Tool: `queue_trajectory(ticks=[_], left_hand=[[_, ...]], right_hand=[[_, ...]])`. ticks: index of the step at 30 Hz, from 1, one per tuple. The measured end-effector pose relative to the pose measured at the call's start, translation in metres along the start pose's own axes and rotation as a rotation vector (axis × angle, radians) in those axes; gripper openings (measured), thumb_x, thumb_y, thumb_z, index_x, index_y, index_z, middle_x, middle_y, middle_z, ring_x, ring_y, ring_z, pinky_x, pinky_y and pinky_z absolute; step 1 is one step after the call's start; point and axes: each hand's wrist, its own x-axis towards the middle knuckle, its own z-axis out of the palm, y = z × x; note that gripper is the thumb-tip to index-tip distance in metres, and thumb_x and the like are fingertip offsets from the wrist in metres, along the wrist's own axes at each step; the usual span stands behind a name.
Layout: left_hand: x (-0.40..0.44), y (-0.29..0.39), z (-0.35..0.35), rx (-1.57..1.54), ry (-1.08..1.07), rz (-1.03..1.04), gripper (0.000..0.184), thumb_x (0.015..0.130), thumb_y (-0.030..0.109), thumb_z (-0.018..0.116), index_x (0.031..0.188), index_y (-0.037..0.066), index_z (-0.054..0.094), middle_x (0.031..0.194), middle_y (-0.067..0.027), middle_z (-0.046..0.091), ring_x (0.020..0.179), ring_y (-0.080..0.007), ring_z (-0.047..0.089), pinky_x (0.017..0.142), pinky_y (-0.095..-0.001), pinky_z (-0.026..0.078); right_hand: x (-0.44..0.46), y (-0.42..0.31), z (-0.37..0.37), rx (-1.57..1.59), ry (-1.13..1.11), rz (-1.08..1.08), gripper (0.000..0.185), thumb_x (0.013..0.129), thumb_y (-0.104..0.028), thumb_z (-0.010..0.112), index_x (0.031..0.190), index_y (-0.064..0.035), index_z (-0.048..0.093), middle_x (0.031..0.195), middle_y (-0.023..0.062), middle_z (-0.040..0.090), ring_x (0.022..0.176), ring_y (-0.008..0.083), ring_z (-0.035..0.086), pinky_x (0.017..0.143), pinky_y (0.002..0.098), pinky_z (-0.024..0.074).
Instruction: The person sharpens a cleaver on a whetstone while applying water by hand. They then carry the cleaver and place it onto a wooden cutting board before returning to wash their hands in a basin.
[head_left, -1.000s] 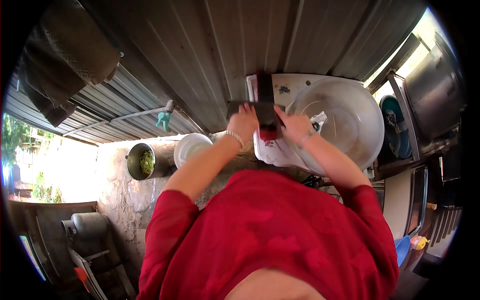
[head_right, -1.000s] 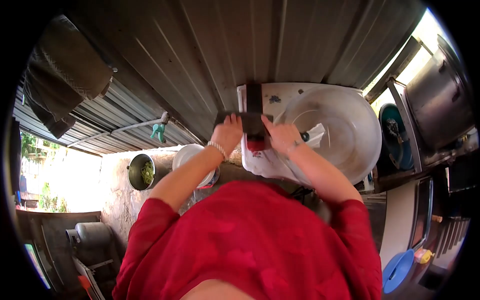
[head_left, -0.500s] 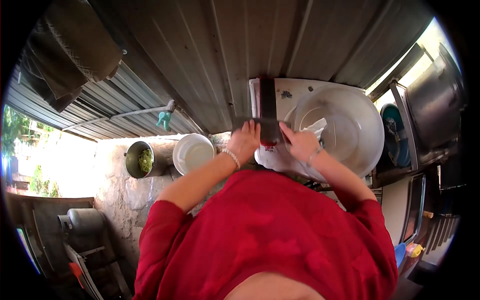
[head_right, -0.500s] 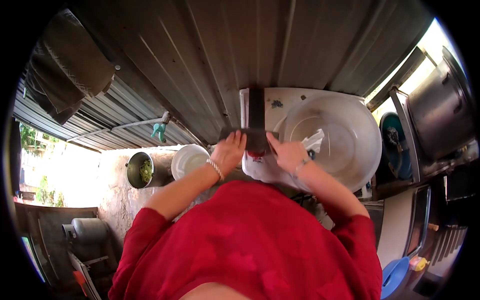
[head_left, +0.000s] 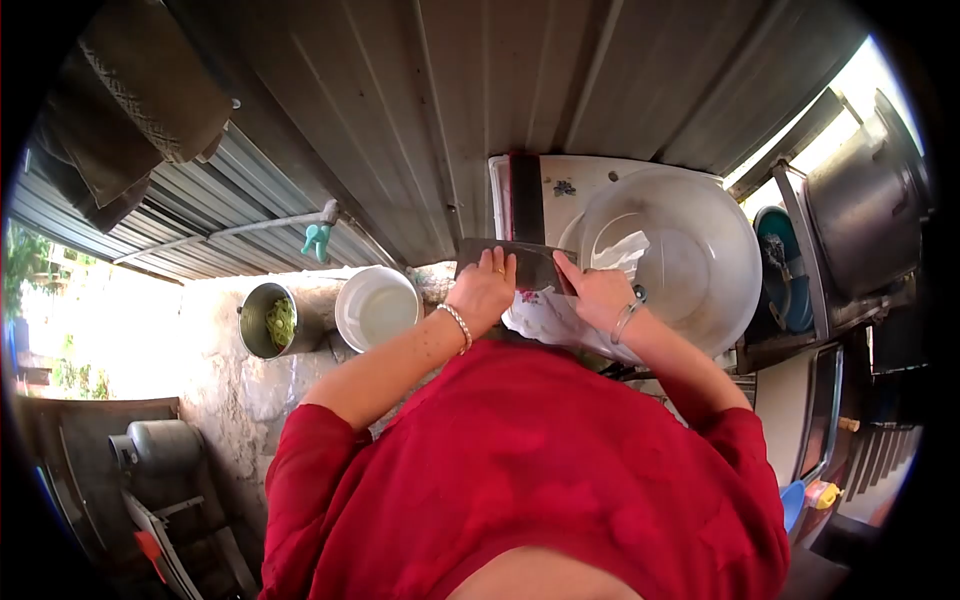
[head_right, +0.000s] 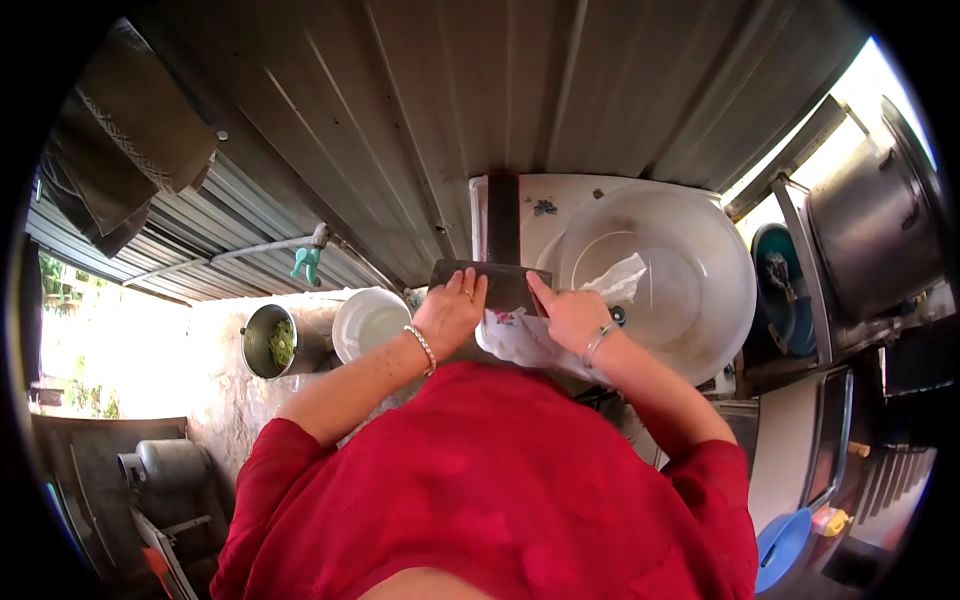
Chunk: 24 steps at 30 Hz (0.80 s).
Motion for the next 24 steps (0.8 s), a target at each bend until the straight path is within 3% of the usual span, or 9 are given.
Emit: queue_trajectory(ticks=[4, 8, 10, 11, 13, 17, 22, 24], left_hand=[[0.032, -0.014, 0.017, 0.079, -0.018, -0.11, 0.045, 0.078, 0.013, 0.052, 0.119, -0.005, 0.051, 0.121, -0.0219, 0.054, 0.106, -0.0298, 0.057, 0.074, -0.0337, 0.052], [0.059, -0.039, 0.011, -0.017, -0.189, -0.111, 0.043, 0.079, 0.013, 0.05, 0.118, -0.005, 0.051, 0.12, -0.0202, 0.055, 0.106, -0.028, 0.057, 0.074, -0.0345, 0.052], [0.044, -0.024, -0.016, -0.15, -0.274, -0.134, 0.043, 0.079, 0.013, 0.05, 0.118, -0.005, 0.051, 0.12, -0.0202, 0.055, 0.106, -0.0282, 0.057, 0.074, -0.035, 0.053], [0.024, -0.01, 0.001, -0.051, -0.103, -0.072, 0.044, 0.079, 0.013, 0.051, 0.119, -0.005, 0.05, 0.121, -0.0211, 0.054, 0.107, -0.029, 0.057, 0.075, -0.0349, 0.053], [0.001, 0.009, 0.009, 0.019, -0.024, -0.007, 0.044, 0.079, 0.012, 0.05, 0.12, -0.006, 0.05, 0.122, -0.022, 0.053, 0.107, -0.0305, 0.056, 0.075, -0.0354, 0.053], [0.041, -0.016, 0.024, 0.053, -0.037, -0.095, 0.045, 0.079, 0.011, 0.05, 0.121, -0.006, 0.049, 0.123, -0.0217, 0.053, 0.108, -0.0312, 0.056, 0.076, -0.0365, 0.053], [0.055, -0.038, -0.002, -0.041, -0.212, -0.077, 0.043, 0.079, 0.012, 0.051, 0.118, -0.005, 0.051, 0.121, -0.0196, 0.055, 0.106, -0.0289, 0.057, 0.077, -0.0327, 0.052], [0.021, -0.009, 0.006, -0.06, -0.04, -0.047, 0.042, 0.077, 0.011, 0.051, 0.115, -0.006, 0.052, 0.118, -0.02, 0.056, 0.104, -0.029, 0.057, 0.076, -0.0337, 0.052]], right_hand=[[0.03, 0.006, 0.007, 0.014, 0.173, 0.057, 0.066, 0.077, -0.015, 0.049, 0.14, -0.014, 0.029, 0.075, 0.0158, 0.064, 0.068, 0.0326, 0.062, 0.063, 0.0444, 0.0484], [0.054, 0.014, -0.006, 0.006, 0.15, 0.048, 0.066, 0.076, -0.012, 0.048, 0.139, -0.0134, 0.03, 0.078, 0.0166, 0.064, 0.071, 0.0341, 0.062, 0.063, 0.0441, 0.0481], [0.021, 0.001, -0.019, 0.003, 0.011, 0.081, 0.067, 0.076, -0.011, 0.048, 0.139, -0.0126, 0.029, 0.079, 0.0162, 0.064, 0.072, 0.0337, 0.062, 0.064, 0.0442, 0.0481], [0.008, -0.005, -0.02, 0.002, -0.057, 0.096, 0.067, 0.075, -0.01, 0.048, 0.139, -0.0123, 0.029, 0.079, 0.016, 0.064, 0.072, 0.0335, 0.062, 0.064, 0.0442, 0.0481], [-0.004, -0.006, -0.004, 0.011, -0.012, 0.084, 0.067, 0.075, -0.011, 0.049, 0.14, -0.012, 0.029, 0.079, 0.0159, 0.064, 0.072, 0.0335, 0.062, 0.065, 0.0444, 0.0481], [0.029, 0.003, 0.002, -0.006, 0.108, 0.106, 0.068, 0.076, -0.011, 0.049, 0.14, -0.0121, 0.027, 0.08, 0.0161, 0.064, 0.072, 0.0331, 0.062, 0.065, 0.0446, 0.0481], [0.045, 0.011, 0.003, 0.026, 0.145, 0.071, 0.076, 0.071, -0.009, 0.052, 0.141, -0.0129, 0.024, 0.072, 0.0176, 0.063, 0.066, 0.035, 0.062, 0.062, 0.0467, 0.0476], [0.009, 0.0, 0.001, 0.03, 0.055, 0.076, 0.076, 0.071, -0.01, 0.052, 0.141, -0.0138, 0.024, 0.071, 0.0178, 0.062, 0.065, 0.0354, 0.061, 0.061, 0.0475, 0.0472]])
